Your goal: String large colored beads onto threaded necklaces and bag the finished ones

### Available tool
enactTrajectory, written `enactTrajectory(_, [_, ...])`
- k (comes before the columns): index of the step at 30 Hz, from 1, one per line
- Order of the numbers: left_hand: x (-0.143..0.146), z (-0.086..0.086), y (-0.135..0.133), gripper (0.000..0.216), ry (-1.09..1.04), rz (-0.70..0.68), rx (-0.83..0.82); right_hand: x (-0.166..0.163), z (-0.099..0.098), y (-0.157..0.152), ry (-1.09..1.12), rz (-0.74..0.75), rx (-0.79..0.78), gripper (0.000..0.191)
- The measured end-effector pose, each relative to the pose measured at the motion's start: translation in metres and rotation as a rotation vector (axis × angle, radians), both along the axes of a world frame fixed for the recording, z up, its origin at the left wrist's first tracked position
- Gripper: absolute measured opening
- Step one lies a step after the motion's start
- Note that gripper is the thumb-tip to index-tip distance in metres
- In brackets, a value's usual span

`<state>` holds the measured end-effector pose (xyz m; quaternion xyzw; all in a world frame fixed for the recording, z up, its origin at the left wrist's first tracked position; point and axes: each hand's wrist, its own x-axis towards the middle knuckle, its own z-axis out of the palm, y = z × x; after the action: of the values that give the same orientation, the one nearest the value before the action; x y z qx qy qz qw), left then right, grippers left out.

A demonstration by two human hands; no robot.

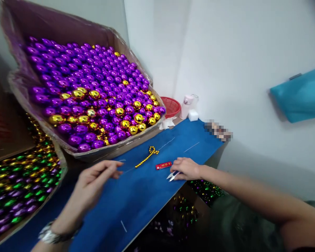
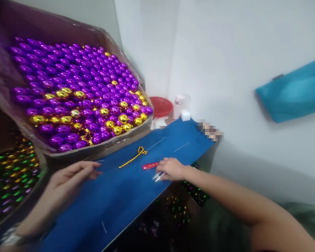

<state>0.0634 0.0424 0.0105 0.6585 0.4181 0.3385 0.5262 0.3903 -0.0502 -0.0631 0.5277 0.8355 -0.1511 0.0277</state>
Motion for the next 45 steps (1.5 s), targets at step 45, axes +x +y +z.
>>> enactTrajectory(45, [-0.053, -0.026, -0.064, 0.021, -0.052, 0.219, 0.01, -0.192, 0.049, 0.003, 0.763, -0.117, 0.148, 0.019])
